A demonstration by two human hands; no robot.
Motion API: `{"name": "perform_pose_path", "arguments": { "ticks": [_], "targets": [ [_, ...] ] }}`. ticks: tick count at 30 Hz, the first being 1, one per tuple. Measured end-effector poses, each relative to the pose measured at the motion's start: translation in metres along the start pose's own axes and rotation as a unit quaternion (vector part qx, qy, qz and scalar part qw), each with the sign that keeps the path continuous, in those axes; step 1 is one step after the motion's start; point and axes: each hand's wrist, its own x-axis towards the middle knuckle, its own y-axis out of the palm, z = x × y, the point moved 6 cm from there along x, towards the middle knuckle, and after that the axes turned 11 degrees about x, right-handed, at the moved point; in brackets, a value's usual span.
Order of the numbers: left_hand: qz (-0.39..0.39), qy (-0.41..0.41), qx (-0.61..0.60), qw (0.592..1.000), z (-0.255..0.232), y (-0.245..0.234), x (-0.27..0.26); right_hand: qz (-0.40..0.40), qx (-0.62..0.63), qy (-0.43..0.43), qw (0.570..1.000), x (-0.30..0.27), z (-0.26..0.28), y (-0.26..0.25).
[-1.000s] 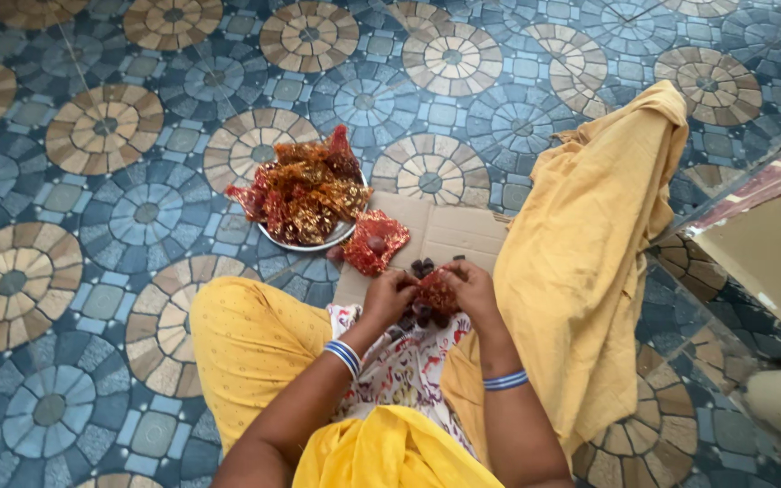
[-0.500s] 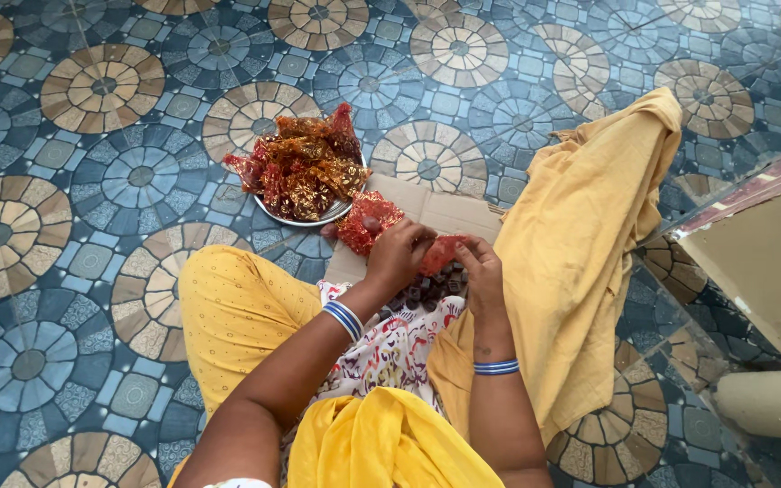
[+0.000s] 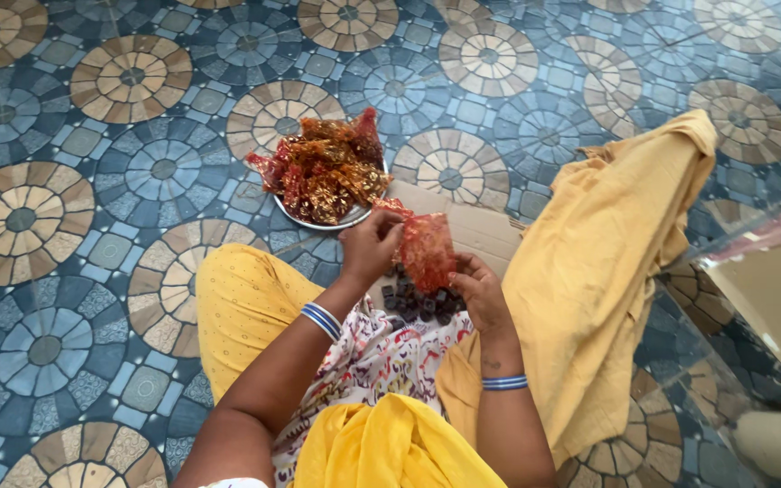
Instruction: The person sits on a patterned tiled floor and wraps small dark objects in shiny red and gold paper. They pick up each object, place it in a piece of paper, fold the paper around it, and set the wrapped item into a metal bowl.
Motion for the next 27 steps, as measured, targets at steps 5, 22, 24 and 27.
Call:
{"name": "perform_pose_path", "arguments": {
  "ticks": [5,22,24,27],
  "targets": [
    [0.036,-0.087,-0.053,0.994,0.075,0.008,0.018,-0.016,0.003,0.01,1.0,0.018,-0.031,-0.01],
    [0.023,-0.37,-0.501,0.782,0.23,0.067,0.059,-0.159,-0.233,-0.062,0.957,0.072,-0.082,-0.013],
    [-0.011,-0.37,-0.504,0.78,0.247,0.074,0.064,-0.137,-0.403,-0.115,0.898,0.074,-0.073,-0.001],
    [-0.008,-0.333,-0.529,0.781,0.25,0.084,0.067,-0.09,-0.528,-0.155,0.83,0.089,-0.071,0.027]
  ]
}}
